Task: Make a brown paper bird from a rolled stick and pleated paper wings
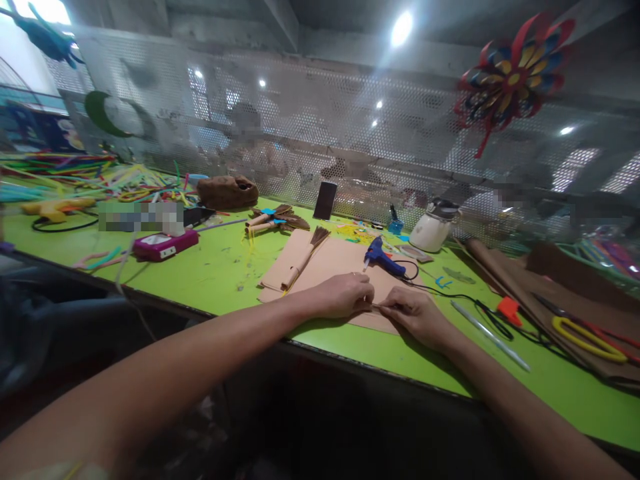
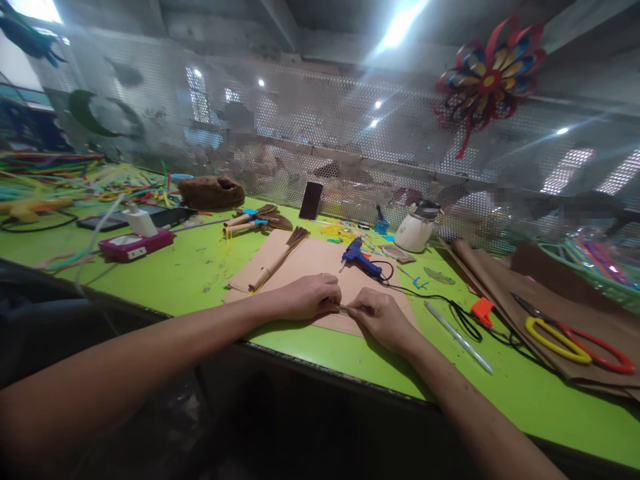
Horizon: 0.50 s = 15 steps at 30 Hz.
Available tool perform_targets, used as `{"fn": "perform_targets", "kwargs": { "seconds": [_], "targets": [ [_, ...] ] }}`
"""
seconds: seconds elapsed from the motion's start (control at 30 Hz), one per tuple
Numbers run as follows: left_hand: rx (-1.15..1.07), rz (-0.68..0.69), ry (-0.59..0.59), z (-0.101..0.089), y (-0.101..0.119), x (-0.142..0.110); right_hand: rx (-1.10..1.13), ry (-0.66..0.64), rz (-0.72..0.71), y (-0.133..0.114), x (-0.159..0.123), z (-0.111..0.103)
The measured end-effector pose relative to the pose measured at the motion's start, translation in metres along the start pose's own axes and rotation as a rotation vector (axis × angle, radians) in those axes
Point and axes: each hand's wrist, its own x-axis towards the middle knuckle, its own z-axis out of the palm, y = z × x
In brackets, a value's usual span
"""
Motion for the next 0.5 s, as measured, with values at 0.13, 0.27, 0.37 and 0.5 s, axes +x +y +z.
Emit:
{"fn": "perform_targets", "kwargs": {
  "seconds": [0.13,0.27,0.37,0.5],
  "targets": [
    [0.004,0.011,-0.009,0.0009,0.0008,0.002,-0.026,0.003,0.013,-0.0038,-0.0006,0.0001],
    [0.011,0.032,-0.017,0.0026,0.0002,0.0035,-0.041,0.017,0.026,-0.0044,-0.0015,0.001],
    [0.01,0.06,-0.006,0.0031,0.0003,0.004,-0.05,0.021,0.029,-0.003,-0.0019,0.0024],
    [-0.021,0.052,-0.012,0.001,0.0019,0.0037,-0.08,0.022,0.029,-0.0028,-0.0023,0.0028]
  ]
}}
